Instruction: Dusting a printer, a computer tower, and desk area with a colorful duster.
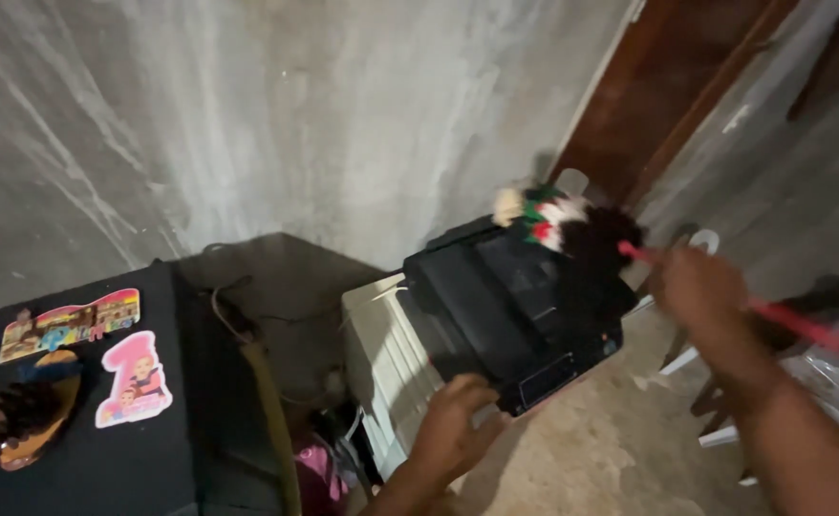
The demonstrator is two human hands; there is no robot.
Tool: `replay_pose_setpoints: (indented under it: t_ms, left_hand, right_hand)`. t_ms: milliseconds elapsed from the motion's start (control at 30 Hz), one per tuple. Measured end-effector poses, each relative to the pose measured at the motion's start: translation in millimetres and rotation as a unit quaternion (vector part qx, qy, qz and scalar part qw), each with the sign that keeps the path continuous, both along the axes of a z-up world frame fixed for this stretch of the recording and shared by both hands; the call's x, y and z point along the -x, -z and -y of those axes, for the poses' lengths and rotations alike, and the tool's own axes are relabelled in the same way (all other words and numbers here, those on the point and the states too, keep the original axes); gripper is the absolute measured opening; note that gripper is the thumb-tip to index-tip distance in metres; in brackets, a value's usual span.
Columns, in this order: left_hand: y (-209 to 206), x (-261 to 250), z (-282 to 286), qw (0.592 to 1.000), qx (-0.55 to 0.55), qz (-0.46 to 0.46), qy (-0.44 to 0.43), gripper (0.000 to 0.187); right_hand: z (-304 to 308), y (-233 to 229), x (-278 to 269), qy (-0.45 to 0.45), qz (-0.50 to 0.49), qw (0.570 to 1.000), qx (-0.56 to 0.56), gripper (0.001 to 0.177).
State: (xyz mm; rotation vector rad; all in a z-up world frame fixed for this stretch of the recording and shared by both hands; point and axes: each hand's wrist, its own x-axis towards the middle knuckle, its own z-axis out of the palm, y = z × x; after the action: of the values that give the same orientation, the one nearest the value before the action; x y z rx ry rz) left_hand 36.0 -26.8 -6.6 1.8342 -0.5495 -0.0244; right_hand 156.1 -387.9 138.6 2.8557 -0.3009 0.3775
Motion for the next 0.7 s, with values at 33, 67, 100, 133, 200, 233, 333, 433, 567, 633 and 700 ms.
replay_pose_setpoints:
  t_ms: [33, 67, 100, 133, 200, 233, 333, 433, 567, 633, 700]
  left_hand:
    - [6.3, -3.5, 6.7, 1.000, 0.002, -0.002, -0.002, 0.036]
    - [12.6, -7.4, 13.3, 0.999, -0.011, 0.038, -0.028, 0.038]
    - [18.3, -12.8, 20.2, 0.995, -0.023, 0.080, -0.055, 0.042]
    - [30.1, -17.7, 27.0, 0.995, -0.021, 0.078, -0.057, 0.042]
    - [54.3, -29.2, 38.7, 0.989, -0.033, 0.124, -0.076, 0.044]
    - [55.0, -28.9, 37.0, 0.989, -0.031, 0.121, -0.083, 0.044]
    - [61.5, -26.3, 33.3, 0.993, 0.016, 0.093, -0.073, 0.047]
    - [74.7, -25.9, 36.8, 0.998, 0.009, 0.050, -0.039, 0.048]
    - [104.5, -27.6, 43.1, 0.995, 0.038, 0.088, -0.022, 0.050]
    - [118.5, -33.1, 47.1, 0.995, 0.049, 0.088, -0.020, 0.052]
    - [137.9, -39.7, 53.0, 0.992, 0.075, 0.101, 0.013, 0.053]
  right_hand:
    - [-8.3, -7.2, -15.2, -0.002, -0.002, 1.000, 0.002, 0.025]
    - [-16.9, -14.3, -30.6, -0.032, 0.019, 0.998, 0.043, 0.020]
    - [-25.7, -22.3, -47.8, -0.064, 0.041, 0.994, 0.084, 0.017]
    - [-35.8, -28.9, -60.8, -0.066, 0.040, 0.993, 0.086, 0.017]
    - [-60.7, -41.3, -90.9, -0.107, 0.054, 0.970, 0.213, 0.014]
    - [-90.1, -59.4, -92.0, -0.114, 0.052, 0.968, 0.216, 0.014]
    - [-166.2, -98.9, -96.1, -0.176, -0.008, 0.940, 0.290, 0.010]
    - [-198.7, -116.8, -114.4, -0.249, -0.057, 0.916, 0.311, 0.013]
    - [-194.6, -121.9, -156.5, -0.197, -0.080, 0.921, 0.328, 0.012]
    - [-184.0, -117.3, -181.4, -0.168, -0.086, 0.921, 0.342, 0.014]
    - [-167.6, -103.0, -211.0, -0.172, -0.060, 0.881, 0.436, 0.021]
